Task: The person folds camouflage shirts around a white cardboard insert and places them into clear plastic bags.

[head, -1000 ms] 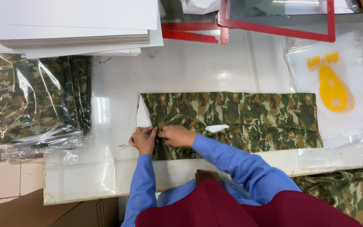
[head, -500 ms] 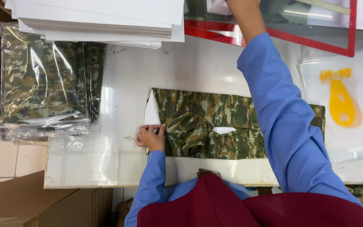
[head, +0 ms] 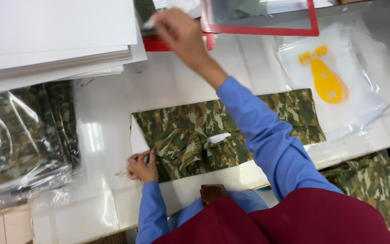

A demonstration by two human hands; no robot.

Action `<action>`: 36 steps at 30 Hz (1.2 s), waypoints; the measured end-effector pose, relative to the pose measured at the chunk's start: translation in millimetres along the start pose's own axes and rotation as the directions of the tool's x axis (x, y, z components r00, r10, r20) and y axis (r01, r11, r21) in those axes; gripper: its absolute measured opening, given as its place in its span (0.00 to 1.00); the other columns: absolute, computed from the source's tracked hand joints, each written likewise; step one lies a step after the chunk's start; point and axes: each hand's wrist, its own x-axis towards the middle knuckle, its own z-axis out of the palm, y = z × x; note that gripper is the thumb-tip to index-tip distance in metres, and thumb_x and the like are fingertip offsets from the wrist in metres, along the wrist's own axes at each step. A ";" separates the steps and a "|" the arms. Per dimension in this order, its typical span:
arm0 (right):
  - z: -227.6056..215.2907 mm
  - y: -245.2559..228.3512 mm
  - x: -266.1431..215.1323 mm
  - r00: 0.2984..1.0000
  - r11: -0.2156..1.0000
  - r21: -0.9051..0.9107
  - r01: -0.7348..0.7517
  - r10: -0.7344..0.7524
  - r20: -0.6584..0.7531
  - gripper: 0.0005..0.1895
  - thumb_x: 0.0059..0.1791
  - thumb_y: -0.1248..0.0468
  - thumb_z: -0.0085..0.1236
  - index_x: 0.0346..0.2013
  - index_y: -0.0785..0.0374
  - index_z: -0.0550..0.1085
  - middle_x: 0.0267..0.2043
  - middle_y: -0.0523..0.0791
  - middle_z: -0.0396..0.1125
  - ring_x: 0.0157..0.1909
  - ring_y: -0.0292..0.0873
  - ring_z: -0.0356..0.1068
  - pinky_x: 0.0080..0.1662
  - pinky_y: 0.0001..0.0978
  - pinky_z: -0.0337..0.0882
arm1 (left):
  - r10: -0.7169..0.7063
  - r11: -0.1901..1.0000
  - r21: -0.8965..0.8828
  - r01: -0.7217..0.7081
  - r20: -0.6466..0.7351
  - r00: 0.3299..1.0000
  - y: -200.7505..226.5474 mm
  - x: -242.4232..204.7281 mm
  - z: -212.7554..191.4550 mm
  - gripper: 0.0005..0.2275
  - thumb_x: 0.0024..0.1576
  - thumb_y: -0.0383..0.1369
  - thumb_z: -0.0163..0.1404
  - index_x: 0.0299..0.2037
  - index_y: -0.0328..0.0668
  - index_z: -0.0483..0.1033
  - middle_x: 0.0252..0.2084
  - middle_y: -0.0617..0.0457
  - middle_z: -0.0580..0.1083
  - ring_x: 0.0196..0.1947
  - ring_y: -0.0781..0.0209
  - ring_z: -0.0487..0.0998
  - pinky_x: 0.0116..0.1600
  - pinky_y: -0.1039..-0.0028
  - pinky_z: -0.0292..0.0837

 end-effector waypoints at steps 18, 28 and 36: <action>125.0 -111.1 -258.5 0.428 0.982 0.129 -0.139 -0.057 0.902 0.18 0.42 0.81 0.55 0.34 0.53 0.68 0.34 0.43 0.61 0.27 0.44 0.61 0.26 0.40 0.58 | -0.039 0.998 -0.047 0.044 0.108 0.993 17.9 0.5 -17.5 0.10 0.60 0.40 0.59 0.40 0.42 0.83 0.49 0.55 0.63 0.51 0.50 0.60 0.61 0.60 0.53; 132.3 -120.5 -262.1 0.489 0.975 0.183 0.127 -0.222 0.844 0.14 0.42 0.79 0.58 0.28 0.60 0.64 0.26 0.46 0.53 0.23 0.43 0.51 0.22 0.39 0.48 | -0.027 0.995 -0.094 0.032 0.050 0.998 32.4 -2.2 -25.0 0.08 0.62 0.34 0.58 0.38 0.35 0.81 0.49 0.52 0.63 0.50 0.49 0.61 0.56 0.60 0.63; 138.5 -108.4 -260.0 0.486 0.922 0.170 0.347 -0.332 0.809 0.15 0.40 0.66 0.63 0.16 0.50 0.64 0.28 0.35 0.57 0.30 0.39 0.62 0.27 0.35 0.63 | 0.028 1.000 -0.001 -0.029 -0.155 0.988 16.7 6.0 -4.2 0.05 0.55 0.44 0.61 0.36 0.61 0.81 0.46 0.57 0.65 0.52 0.48 0.65 0.64 0.50 0.44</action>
